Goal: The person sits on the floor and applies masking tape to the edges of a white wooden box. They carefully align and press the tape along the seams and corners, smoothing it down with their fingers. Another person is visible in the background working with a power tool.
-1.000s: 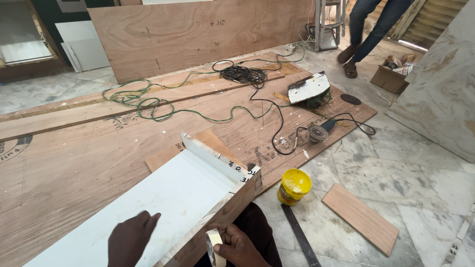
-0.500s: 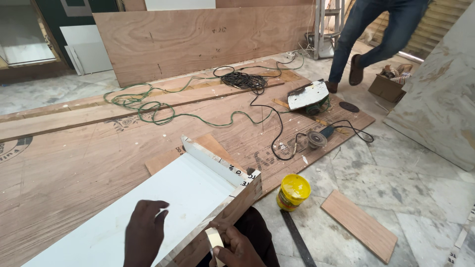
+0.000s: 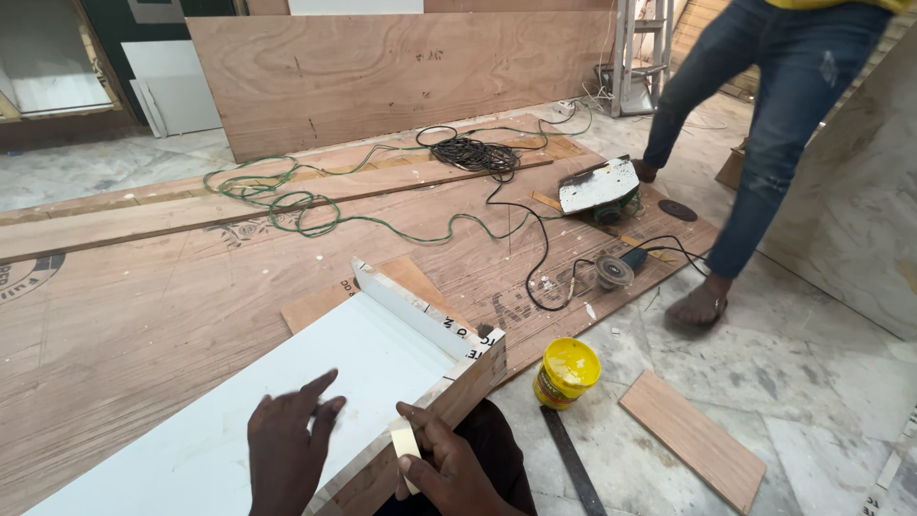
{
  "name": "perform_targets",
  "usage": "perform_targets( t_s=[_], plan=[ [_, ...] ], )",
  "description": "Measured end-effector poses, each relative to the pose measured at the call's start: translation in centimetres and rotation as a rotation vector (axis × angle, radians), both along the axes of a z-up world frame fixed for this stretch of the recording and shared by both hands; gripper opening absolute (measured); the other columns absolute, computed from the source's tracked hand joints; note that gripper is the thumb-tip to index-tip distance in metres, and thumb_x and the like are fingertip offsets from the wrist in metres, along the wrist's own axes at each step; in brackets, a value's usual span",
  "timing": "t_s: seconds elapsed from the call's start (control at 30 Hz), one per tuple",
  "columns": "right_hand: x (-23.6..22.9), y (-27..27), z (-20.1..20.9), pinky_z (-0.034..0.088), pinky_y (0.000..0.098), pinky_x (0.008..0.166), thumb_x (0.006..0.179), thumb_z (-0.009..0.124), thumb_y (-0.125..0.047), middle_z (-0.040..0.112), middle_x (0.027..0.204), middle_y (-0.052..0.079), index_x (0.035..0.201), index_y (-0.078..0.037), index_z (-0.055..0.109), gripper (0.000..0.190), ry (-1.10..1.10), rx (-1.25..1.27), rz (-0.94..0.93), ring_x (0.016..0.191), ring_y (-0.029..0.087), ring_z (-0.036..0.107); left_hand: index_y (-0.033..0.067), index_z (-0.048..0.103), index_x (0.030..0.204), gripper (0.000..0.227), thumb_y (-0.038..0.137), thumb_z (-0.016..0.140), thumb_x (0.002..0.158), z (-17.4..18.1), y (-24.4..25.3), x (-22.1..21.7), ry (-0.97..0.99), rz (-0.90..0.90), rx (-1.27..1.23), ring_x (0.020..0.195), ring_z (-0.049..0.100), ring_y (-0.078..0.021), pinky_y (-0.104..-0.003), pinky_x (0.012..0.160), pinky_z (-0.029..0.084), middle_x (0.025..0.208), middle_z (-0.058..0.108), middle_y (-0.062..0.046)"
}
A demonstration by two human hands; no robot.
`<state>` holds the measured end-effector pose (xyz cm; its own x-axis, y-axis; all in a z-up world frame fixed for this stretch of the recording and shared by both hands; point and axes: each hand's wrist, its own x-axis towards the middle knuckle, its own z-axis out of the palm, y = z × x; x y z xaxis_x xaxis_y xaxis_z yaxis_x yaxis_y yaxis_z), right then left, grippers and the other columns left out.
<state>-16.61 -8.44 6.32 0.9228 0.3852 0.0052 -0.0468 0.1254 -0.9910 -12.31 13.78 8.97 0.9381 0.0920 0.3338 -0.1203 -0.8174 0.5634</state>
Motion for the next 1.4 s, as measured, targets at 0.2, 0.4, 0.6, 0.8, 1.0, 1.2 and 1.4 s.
perform_targets(
  t_s=[0.2, 0.4, 0.6, 0.8, 1.0, 1.2, 1.4],
  plan=[
    [1.2, 0.6, 0.9, 0.055, 0.0265, 0.073, 0.099, 0.063, -0.005, 0.067, 0.098, 0.009, 0.155, -0.001, 0.041, 0.061, -0.213, -0.244, -0.145, 0.083, 0.010, 0.063, 0.0110, 0.075, 0.115, 0.035, 0.037, 0.068, 0.093, -2.8, -1.3, 0.3, -0.170, -0.370, -0.231, 0.135, 0.052, -0.0346, -0.047, 0.109, 0.040, 0.134, 0.068, -0.013],
    [1.7, 0.3, 1.5, 0.055, 0.0255, 0.073, 0.098, 0.061, -0.009, 0.067, 0.093, 0.006, 0.159, -0.004, 0.032, 0.068, -0.229, -0.190, -0.098, 0.080, 0.011, 0.066, 0.0114, 0.076, 0.114, 0.037, 0.036, 0.048, 0.108, -1.0, -2.8, 0.3, 0.037, -0.420, -0.507, 0.130, 0.053, -0.0289, -0.043, 0.109, 0.042, 0.134, 0.066, -0.008],
    [1.9, 0.2, 1.6, 0.055, 0.0249, 0.075, 0.099, 0.061, -0.009, 0.066, 0.094, 0.006, 0.161, -0.004, 0.026, 0.072, -0.267, -0.162, -0.095, 0.083, 0.010, 0.066, 0.0106, 0.074, 0.112, 0.036, 0.039, 0.073, 0.089, 0.7, -3.8, -0.2, 0.148, -0.375, -0.408, 0.119, 0.060, -0.0255, -0.040, 0.100, 0.048, 0.119, 0.072, -0.007],
    [1.8, 0.8, 1.6, 0.056, 0.0256, 0.075, 0.097, 0.063, -0.008, 0.069, 0.102, 0.007, 0.159, -0.004, 0.024, 0.073, -0.113, -0.071, -0.091, 0.083, 0.011, 0.066, 0.0072, 0.074, 0.102, 0.025, 0.025, 0.077, 0.085, -0.6, -4.2, 0.3, 0.321, -0.279, -0.707, 0.102, 0.072, -0.0182, -0.037, 0.083, 0.057, 0.104, 0.077, -0.006],
    [1.6, 0.6, 1.6, 0.057, 0.0252, 0.074, 0.098, 0.067, -0.015, 0.067, 0.097, 0.007, 0.158, 0.000, 0.025, 0.075, -0.095, -0.057, -0.107, 0.081, 0.010, 0.067, 0.0055, 0.074, 0.097, 0.019, 0.021, 0.076, 0.086, -0.7, -4.6, 0.7, 0.355, -0.247, -0.776, 0.100, 0.071, -0.0198, -0.036, 0.087, 0.057, 0.109, 0.072, -0.005],
    [1.3, 0.5, 1.5, 0.058, 0.0247, 0.065, 0.096, 0.068, -0.018, 0.063, 0.082, 0.006, 0.158, 0.003, 0.023, 0.080, -0.109, -0.069, -0.156, 0.070, 0.010, 0.066, 0.0071, 0.066, 0.091, 0.013, 0.014, 0.074, 0.085, 1.4, -5.7, -1.1, -0.049, -0.235, -0.250, 0.105, 0.061, -0.0273, -0.041, 0.086, 0.050, 0.105, 0.069, -0.006],
    [1.3, 0.5, 2.0, 0.057, 0.0241, 0.061, 0.098, 0.068, -0.019, 0.063, 0.079, 0.007, 0.156, 0.005, 0.027, 0.075, -0.097, -0.115, -0.192, 0.066, 0.010, 0.066, 0.0058, 0.064, 0.086, 0.014, 0.011, 0.077, 0.082, 3.1, -6.2, -1.9, -0.182, -0.179, -0.116, 0.104, 0.062, -0.0294, -0.044, 0.082, 0.048, 0.114, 0.065, -0.010]
  ],
)
